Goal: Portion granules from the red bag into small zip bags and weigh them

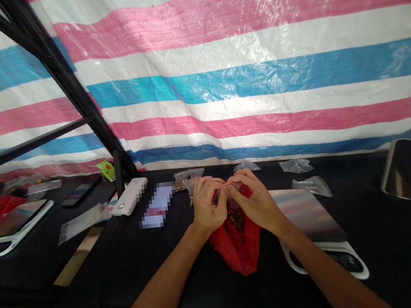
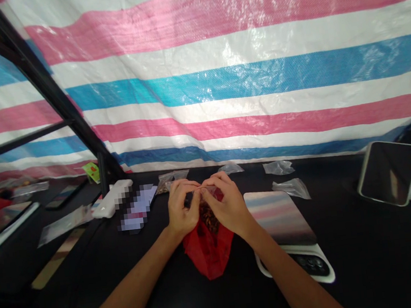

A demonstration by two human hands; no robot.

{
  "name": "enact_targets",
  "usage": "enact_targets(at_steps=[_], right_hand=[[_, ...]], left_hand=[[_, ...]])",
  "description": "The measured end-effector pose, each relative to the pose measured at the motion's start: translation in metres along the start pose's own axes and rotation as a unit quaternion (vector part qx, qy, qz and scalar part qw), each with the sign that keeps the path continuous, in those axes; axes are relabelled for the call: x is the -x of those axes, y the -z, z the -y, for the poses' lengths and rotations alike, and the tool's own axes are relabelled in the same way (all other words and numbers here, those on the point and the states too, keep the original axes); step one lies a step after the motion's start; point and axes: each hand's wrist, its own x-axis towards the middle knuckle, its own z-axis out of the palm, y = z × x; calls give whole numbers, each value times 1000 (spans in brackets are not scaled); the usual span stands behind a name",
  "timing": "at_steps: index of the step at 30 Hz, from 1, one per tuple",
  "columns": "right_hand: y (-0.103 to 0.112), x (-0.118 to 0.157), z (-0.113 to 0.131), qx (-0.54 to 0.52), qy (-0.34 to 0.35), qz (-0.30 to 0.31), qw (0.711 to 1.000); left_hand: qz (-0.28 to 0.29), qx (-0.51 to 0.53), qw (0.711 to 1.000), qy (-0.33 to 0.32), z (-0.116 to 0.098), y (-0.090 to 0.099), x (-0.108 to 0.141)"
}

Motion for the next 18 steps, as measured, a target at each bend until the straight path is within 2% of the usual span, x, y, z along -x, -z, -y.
enact_targets(at_steps=[3, 5, 8, 11, 13, 15, 18], right_hand=[[0, 1, 3, 1, 8, 14, 1000], [0, 2, 5, 6, 12, 11, 1000], [-1, 2, 5, 15, 12, -11, 1000], [-1, 2, 4, 6, -2, -31, 999], [-2, 2, 2, -3, -11, -39, 999], [-2, 3, 1, -6, -14, -43, 999], [-2, 3, 0, -8, -12, -49, 999]], left_hand=[[-21, 13, 1000, -5, -2, 2, 1], [-51, 25, 998, 21, 0, 3, -1], [-108, 20, 982, 156, 16, 8, -6], [-150, -8, 939, 311, 46, 17, -12], [-143, -37, 921, 360, 66, 23, -14], [-109, -52, 913, 389, 83, 27, -13], [-80, -75, 923, 368, 96, 28, -7]])
